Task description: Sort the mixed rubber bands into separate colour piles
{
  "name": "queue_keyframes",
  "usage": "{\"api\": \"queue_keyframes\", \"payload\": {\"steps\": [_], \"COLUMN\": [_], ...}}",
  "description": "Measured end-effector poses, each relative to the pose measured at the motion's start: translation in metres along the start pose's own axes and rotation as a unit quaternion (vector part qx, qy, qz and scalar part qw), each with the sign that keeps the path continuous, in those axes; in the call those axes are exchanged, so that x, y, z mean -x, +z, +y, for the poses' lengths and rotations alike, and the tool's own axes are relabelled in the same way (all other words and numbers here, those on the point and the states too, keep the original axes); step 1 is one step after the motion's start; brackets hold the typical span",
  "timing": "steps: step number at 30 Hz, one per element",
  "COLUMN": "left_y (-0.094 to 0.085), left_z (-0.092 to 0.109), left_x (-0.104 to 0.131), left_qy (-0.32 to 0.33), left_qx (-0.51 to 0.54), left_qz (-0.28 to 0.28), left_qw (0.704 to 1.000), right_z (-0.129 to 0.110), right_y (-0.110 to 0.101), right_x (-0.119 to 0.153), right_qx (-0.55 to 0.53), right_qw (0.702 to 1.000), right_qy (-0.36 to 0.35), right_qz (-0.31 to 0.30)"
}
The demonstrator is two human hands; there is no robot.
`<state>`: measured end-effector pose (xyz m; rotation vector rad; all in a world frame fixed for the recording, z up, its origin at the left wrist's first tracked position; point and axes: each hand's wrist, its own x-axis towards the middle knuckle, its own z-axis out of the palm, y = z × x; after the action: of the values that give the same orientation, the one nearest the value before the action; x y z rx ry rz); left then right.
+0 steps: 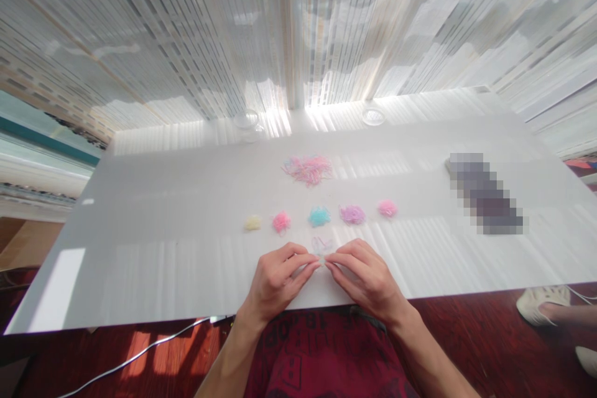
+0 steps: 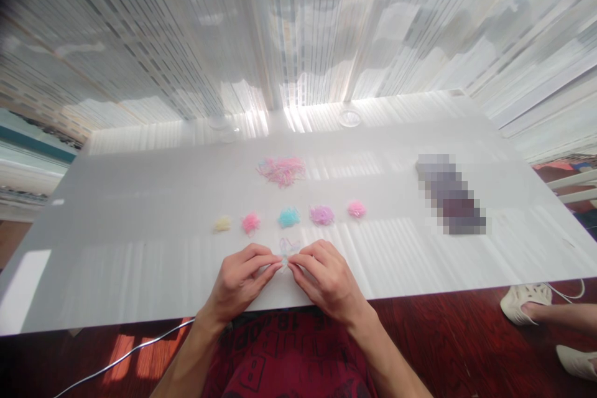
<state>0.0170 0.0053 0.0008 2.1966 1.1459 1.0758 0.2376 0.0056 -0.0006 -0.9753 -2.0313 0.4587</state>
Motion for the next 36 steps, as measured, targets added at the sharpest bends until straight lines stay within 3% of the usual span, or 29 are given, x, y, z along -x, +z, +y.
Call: {"api": "queue_keyframes", "payload": {"steps": [36], "left_y": [-0.0042], "left_z": [0.0046], "left_x": [-0.0025], "left_qy": [-0.001], "left_qx": [0.006], "left_qz": [-0.004], "left_qw": [1.000], "right_z": [-0.0040], "right_y": [-0.0006], "right_x": [-0.0037], "right_qx": [-0.018], "right_qw": [1.000], "right_qy": [0.003], "right_qz": [-0.013]}}
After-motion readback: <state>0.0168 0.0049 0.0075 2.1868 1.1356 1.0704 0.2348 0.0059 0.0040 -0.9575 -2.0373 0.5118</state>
